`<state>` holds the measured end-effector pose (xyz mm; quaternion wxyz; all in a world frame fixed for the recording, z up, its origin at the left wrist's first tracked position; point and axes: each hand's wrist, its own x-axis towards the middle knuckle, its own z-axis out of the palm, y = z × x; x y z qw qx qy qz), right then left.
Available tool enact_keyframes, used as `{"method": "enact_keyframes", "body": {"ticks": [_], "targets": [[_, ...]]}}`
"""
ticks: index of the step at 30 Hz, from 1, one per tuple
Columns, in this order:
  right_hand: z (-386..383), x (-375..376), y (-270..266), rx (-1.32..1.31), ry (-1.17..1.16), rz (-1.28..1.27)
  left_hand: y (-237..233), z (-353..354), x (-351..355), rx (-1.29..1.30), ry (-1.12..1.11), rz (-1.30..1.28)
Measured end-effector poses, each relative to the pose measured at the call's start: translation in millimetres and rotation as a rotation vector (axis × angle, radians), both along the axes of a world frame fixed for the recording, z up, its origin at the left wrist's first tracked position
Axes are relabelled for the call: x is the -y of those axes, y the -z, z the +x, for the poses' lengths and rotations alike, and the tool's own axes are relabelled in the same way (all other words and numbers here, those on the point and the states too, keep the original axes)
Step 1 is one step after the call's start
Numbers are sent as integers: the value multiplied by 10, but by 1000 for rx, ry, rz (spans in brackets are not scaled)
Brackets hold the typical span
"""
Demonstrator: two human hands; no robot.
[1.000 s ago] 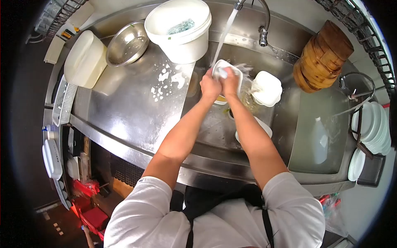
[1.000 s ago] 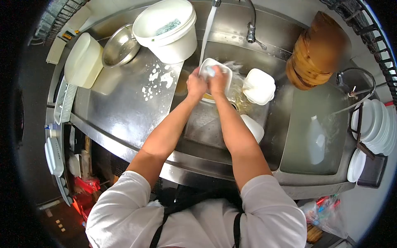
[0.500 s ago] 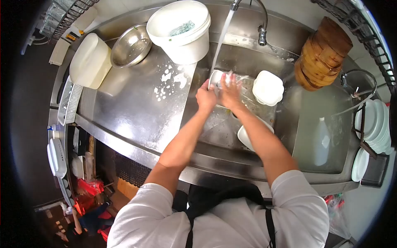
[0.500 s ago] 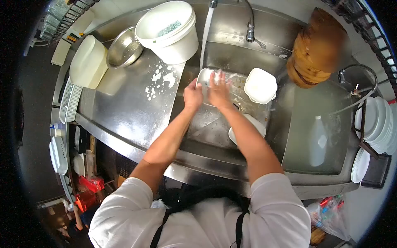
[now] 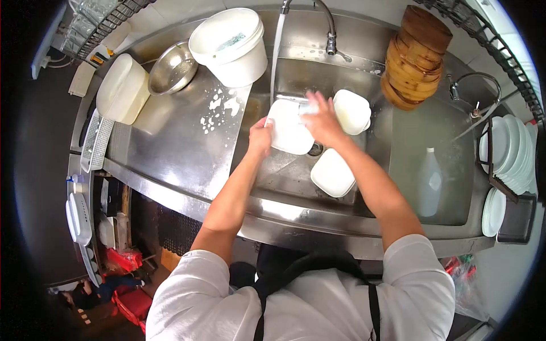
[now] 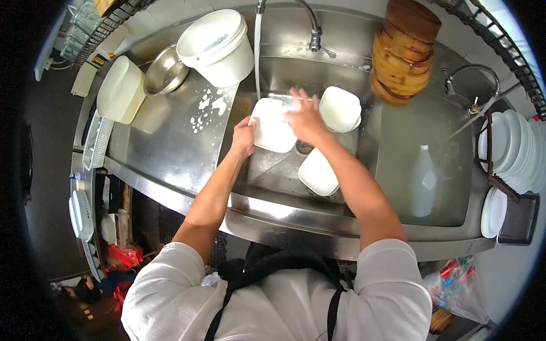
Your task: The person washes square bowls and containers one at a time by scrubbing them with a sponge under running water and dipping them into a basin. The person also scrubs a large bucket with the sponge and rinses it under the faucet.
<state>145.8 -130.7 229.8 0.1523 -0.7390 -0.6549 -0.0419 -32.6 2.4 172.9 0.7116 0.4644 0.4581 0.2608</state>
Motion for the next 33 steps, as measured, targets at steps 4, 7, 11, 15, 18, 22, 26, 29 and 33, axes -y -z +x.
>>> {"method": "enact_keyframes", "body": {"ticks": [4, 7, 11, 15, 18, 22, 26, 29, 33], "targets": [[276, -207, 64, -1608, 0, 329, -462, 302, 475, 68, 252, 0], [-110, -84, 300, -1952, 92, 610, -513, 651, 660, 65, 187, 104], [-392, 307, 8, -1683, 546, 511, -466, 589, 407, -673, 86, 558], [206, 583, 639, -939, 884, 222, 141, 632, 655, -474, 375, 834], [578, 727, 961, -1051, 1195, 313, 455, 661, 449, -403, 501, 613], [892, 673, 1100, -842, 1390, 233, 981, 586, -173, -905, 172, 711], [978, 547, 1278, -750, 1450, 300, 1426, 649, -763, -965, 349, 486], [764, 505, 917, -700, 1410, 336, 1794, 652, -1076, -1001, 514, 603], [500, 627, 738, -697, 1205, 457, 2037, 686, -1127, -860, 299, 650]]}}
